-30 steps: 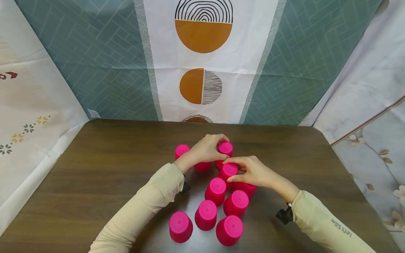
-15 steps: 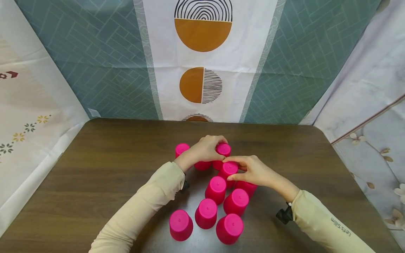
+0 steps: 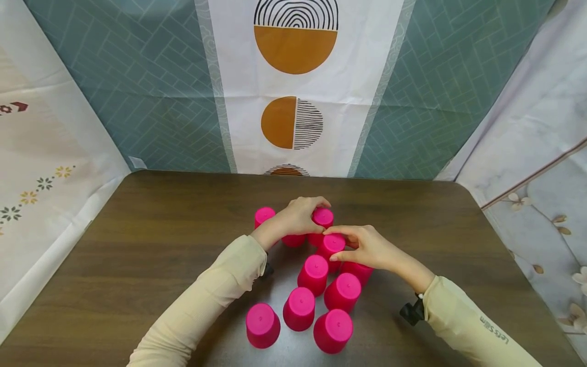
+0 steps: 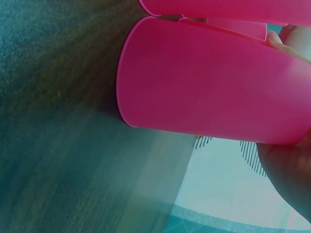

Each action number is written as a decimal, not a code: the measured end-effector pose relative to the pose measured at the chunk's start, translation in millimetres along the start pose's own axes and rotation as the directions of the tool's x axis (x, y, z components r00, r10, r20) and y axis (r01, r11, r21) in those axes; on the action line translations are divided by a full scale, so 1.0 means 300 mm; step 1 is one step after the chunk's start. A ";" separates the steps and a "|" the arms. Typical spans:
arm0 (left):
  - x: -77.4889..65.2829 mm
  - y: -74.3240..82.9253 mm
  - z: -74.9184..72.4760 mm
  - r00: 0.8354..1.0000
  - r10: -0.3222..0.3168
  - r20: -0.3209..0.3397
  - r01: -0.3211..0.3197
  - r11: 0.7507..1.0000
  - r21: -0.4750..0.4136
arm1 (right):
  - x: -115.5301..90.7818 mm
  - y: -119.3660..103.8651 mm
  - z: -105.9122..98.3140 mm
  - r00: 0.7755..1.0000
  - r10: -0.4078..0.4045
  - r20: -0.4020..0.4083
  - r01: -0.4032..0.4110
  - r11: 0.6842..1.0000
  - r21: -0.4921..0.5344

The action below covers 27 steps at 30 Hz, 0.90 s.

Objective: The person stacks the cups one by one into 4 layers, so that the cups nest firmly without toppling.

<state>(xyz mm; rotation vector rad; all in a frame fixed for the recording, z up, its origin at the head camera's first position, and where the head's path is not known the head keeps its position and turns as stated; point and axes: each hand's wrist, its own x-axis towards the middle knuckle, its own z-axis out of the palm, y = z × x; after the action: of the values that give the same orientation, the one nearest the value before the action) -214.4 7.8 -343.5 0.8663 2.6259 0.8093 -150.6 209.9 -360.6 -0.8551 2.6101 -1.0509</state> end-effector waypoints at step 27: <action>-0.207 0.005 -0.042 0.959 0.251 -0.135 -0.259 0.964 -0.051 | -0.007 -0.024 0.010 1.000 0.031 0.006 -0.031 0.999 0.020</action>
<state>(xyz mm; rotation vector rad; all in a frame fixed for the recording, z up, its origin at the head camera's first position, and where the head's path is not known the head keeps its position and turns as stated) -169.6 -34.5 -328.1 1.1889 2.6087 1.0448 -144.7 205.4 -357.9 -0.8096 2.5955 -1.0629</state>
